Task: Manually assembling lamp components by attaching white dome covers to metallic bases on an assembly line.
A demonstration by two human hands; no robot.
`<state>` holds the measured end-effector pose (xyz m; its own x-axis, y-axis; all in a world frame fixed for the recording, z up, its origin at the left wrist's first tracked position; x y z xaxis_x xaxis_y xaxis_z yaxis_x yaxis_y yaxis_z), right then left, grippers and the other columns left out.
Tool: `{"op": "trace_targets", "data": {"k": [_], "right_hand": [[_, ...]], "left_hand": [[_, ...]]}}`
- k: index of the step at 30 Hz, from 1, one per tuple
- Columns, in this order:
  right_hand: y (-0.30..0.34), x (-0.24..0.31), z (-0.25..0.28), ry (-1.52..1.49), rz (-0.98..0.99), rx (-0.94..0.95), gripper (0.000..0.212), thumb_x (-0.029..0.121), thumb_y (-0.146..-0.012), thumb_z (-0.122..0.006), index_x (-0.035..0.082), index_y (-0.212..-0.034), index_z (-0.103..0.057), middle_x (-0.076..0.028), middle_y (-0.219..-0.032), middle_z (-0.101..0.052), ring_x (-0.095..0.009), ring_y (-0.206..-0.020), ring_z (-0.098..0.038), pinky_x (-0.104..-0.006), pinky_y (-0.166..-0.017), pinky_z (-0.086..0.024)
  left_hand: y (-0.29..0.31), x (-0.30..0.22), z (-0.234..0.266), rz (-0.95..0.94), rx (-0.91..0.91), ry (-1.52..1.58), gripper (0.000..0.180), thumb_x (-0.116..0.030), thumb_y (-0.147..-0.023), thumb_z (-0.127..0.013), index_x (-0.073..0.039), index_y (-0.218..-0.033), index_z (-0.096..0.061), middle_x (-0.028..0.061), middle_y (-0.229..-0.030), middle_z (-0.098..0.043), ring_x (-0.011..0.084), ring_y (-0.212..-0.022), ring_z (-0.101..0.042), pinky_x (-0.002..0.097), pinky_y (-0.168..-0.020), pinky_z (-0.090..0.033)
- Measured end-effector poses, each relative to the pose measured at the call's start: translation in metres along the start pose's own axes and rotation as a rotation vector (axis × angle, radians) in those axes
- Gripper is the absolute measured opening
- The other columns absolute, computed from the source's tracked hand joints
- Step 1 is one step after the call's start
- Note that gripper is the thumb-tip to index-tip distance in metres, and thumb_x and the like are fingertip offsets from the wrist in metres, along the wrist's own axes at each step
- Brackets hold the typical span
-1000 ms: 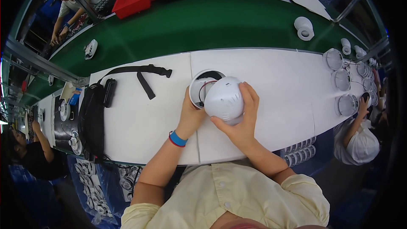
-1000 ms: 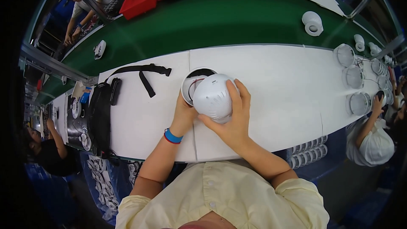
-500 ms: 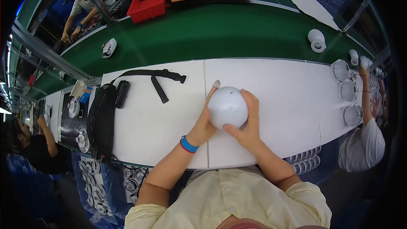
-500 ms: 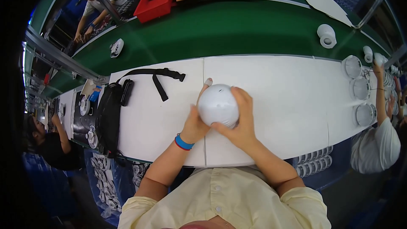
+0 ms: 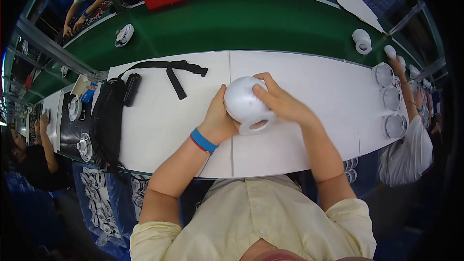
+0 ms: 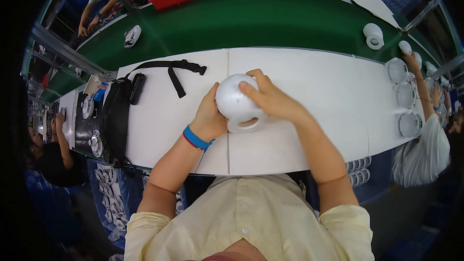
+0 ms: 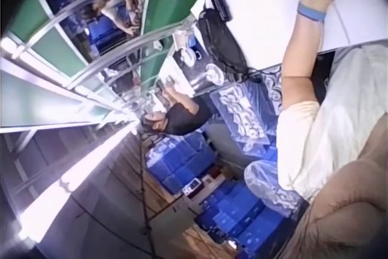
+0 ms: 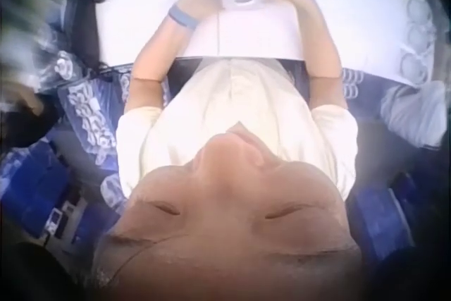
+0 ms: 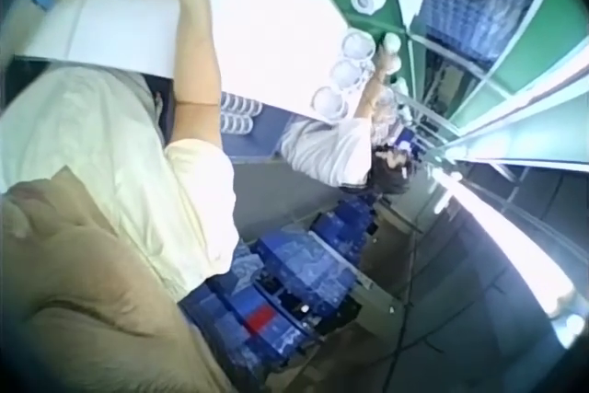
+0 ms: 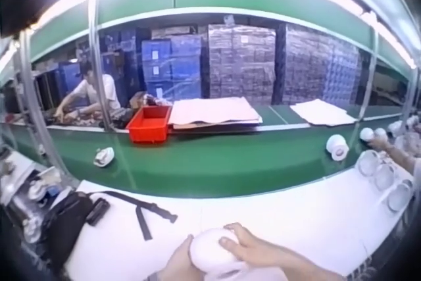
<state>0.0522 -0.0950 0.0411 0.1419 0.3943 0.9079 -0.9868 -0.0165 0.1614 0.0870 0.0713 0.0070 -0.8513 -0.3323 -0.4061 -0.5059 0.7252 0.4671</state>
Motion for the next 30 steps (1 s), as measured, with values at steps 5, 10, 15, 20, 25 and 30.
{"op": "trace_targets", "data": {"k": [5,10,15,20,25,30], "right_hand": [[-0.024,-0.01,0.013,-0.069,-0.197,0.197,0.076,0.065,-0.091,-0.046,0.005,-0.136,-0.039,-0.023,-0.118,-0.058,-0.03,-0.112,-0.057,-0.0392,-0.093,-0.047],[-0.034,-0.033,-0.012,-0.63,-0.153,0.101,0.069,0.046,-0.089,-0.06,0.006,-0.141,-0.037,-0.017,-0.132,-0.05,-0.028,-0.123,-0.05,-0.038,-0.097,-0.045],[-0.106,-0.045,0.049,-0.606,-0.006,-0.334,0.081,0.033,-0.081,-0.075,0.003,-0.144,-0.034,-0.016,-0.132,-0.05,-0.027,-0.119,-0.052,-0.0378,-0.096,-0.046],[-0.202,-0.079,0.142,-0.401,0.032,-0.764,0.09,0.042,-0.074,-0.079,-0.002,-0.14,-0.036,-0.02,-0.125,-0.053,-0.028,-0.113,-0.055,-0.038,-0.095,-0.046],[-0.212,-0.089,0.173,-0.23,-0.076,-0.562,0.092,0.052,-0.075,-0.075,-0.001,-0.14,-0.038,-0.021,-0.128,-0.053,-0.03,-0.115,-0.054,-0.0409,-0.099,-0.043],[-0.224,-0.043,0.166,0.441,-0.217,-1.076,0.079,0.05,-0.081,-0.069,0.001,-0.137,-0.043,-0.021,-0.131,-0.053,-0.034,-0.12,-0.051,-0.0443,-0.102,-0.04]], "left_hand": [[0.001,-0.012,-0.007,0.054,0.038,0.004,0.062,-0.057,-0.1,-0.022,-0.014,-0.142,-0.039,0.0089,-0.136,-0.05,0.027,-0.123,-0.053,0.0483,-0.098,-0.048],[-0.007,-0.018,0.016,-0.083,0.178,-0.238,0.066,-0.055,-0.099,-0.037,-0.008,-0.146,-0.033,0.0149,-0.141,-0.045,0.0286,-0.116,-0.059,0.0394,-0.094,-0.052],[-0.006,-0.033,0.036,-0.294,-0.045,-0.425,0.07,-0.05,-0.1,-0.042,0.001,-0.146,-0.027,0.0168,-0.145,-0.039,0.0346,-0.114,-0.061,0.0398,-0.092,-0.053],[-0.022,-0.036,0.071,-0.35,-0.075,-0.43,0.057,-0.034,-0.1,-0.05,-0.001,-0.143,-0.031,0.0151,-0.142,-0.043,0.0344,-0.112,-0.061,0.0389,-0.091,-0.053],[-0.026,-0.035,0.082,-0.325,-0.011,-0.457,0.049,-0.027,-0.102,-0.048,-0.004,-0.142,-0.033,0.0146,-0.14,-0.044,0.031,-0.112,-0.061,0.0378,-0.091,-0.053],[-0.038,-0.018,0.085,-0.346,-0.022,-0.522,0.041,-0.024,-0.102,-0.049,-0.003,-0.137,-0.04,0.0129,-0.133,-0.051,0.0247,-0.105,-0.064,0.0343,-0.086,-0.054]]}}
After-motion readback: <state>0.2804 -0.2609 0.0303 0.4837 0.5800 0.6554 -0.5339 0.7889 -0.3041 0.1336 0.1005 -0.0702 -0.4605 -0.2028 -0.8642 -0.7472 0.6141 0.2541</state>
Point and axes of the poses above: each hand's wrist, its own y-axis away from the middle knuckle, its own z-axis out of the back of the hand, x = y × z, the point moved 2 cm from there along -y, towards the middle knuckle
